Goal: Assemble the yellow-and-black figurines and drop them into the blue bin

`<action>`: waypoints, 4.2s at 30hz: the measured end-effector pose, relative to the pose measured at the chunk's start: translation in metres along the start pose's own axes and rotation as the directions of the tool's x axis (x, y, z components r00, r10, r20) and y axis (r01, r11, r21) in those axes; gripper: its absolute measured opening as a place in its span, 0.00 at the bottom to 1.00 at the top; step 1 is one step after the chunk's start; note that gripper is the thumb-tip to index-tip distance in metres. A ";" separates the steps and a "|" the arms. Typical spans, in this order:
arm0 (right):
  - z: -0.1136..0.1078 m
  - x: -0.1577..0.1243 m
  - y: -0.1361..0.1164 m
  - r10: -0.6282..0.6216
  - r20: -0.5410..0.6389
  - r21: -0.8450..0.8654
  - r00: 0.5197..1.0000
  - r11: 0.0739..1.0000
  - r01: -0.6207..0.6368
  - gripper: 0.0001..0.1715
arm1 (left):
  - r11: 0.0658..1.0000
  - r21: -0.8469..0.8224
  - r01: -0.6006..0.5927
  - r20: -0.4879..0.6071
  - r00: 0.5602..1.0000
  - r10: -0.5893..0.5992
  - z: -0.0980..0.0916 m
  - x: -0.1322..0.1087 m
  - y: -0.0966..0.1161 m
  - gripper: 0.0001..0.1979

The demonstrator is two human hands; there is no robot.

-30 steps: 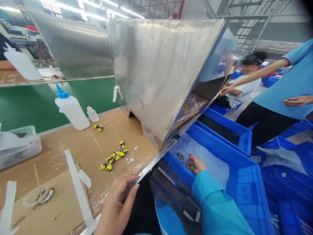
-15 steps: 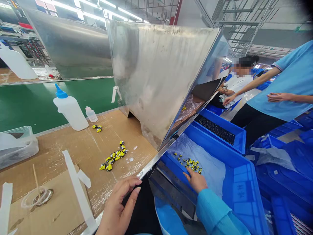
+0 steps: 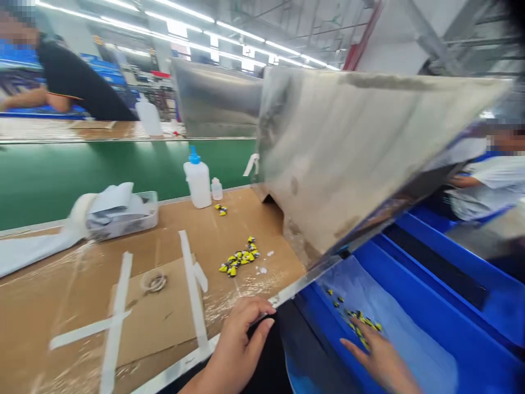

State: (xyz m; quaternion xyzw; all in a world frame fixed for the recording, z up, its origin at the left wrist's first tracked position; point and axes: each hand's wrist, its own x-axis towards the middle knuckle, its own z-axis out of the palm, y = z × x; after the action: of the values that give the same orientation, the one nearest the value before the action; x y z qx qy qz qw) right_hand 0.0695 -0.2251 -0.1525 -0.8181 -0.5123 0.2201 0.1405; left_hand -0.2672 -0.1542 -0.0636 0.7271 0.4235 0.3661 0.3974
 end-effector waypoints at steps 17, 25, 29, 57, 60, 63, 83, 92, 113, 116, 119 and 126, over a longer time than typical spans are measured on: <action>0.042 0.108 -0.296 -0.517 -0.088 -0.060 0.851 0.856 0.514 0.11 | 0.967 -0.098 0.236 -0.188 0.950 -0.251 -0.031 -0.016 -0.017 0.10; 0.037 0.079 -0.298 -0.648 -0.137 0.080 0.749 0.747 0.660 0.09 | 0.837 -0.465 0.289 -0.222 0.877 -0.427 -0.047 -0.008 -0.020 0.09; 0.036 0.038 -0.292 -0.762 -0.077 0.397 0.642 0.568 0.721 0.10 | 0.586 -0.771 0.251 -0.172 0.804 -0.570 -0.050 0.000 -0.021 0.13; 0.049 -0.014 -0.275 -0.748 -0.051 0.461 0.662 0.571 0.679 0.09 | 0.285 -0.926 0.248 0.045 0.820 -0.570 -0.048 -0.009 -0.024 0.13; 0.047 -0.013 -0.277 -0.743 -0.031 0.472 0.668 0.578 0.665 0.10 | 0.268 -0.924 0.273 0.069 0.808 -0.585 -0.048 -0.008 -0.025 0.12; 0.048 -0.012 -0.276 -0.743 -0.025 0.474 0.669 0.580 0.662 0.09 | 0.262 -0.922 0.285 0.082 0.805 -0.587 -0.048 -0.008 -0.024 0.11; 0.041 -0.008 -0.285 -0.756 0.048 0.482 0.653 0.590 0.648 0.06 | 0.214 -0.938 0.271 0.107 0.818 -0.565 -0.055 -0.008 -0.023 0.11; 0.043 -0.009 -0.284 -0.779 0.039 0.482 0.625 0.563 0.671 0.08 | 0.172 -0.947 0.271 0.132 0.817 -0.561 -0.058 -0.007 -0.024 0.10; 0.047 0.115 -0.357 -0.701 0.107 0.103 0.706 0.714 0.693 0.07 | 0.351 -0.887 0.301 -0.005 0.753 -0.659 -0.061 -0.010 -0.028 0.17; 0.060 0.127 -0.366 -0.707 0.113 0.092 0.698 0.707 0.701 0.06 | 0.359 -0.893 0.273 -0.033 0.755 -0.655 -0.058 -0.010 -0.035 0.16; 0.069 0.133 -0.376 -0.708 0.087 0.098 0.701 0.706 0.701 0.07 | 0.361 -0.894 0.264 -0.039 0.759 -0.650 -0.056 -0.011 -0.039 0.16; 0.043 0.140 -0.358 -0.688 -0.017 0.112 0.726 0.720 0.685 0.16 | 0.363 -0.888 0.281 -0.025 0.760 -0.649 -0.058 -0.010 -0.034 0.17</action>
State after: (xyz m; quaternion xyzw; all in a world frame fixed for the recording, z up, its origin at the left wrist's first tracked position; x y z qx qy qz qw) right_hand -0.1768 0.0569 -0.0567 -0.5584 -0.7675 0.1908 0.2504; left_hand -0.3324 -0.1367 -0.0717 0.1995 0.4491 0.5225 0.6968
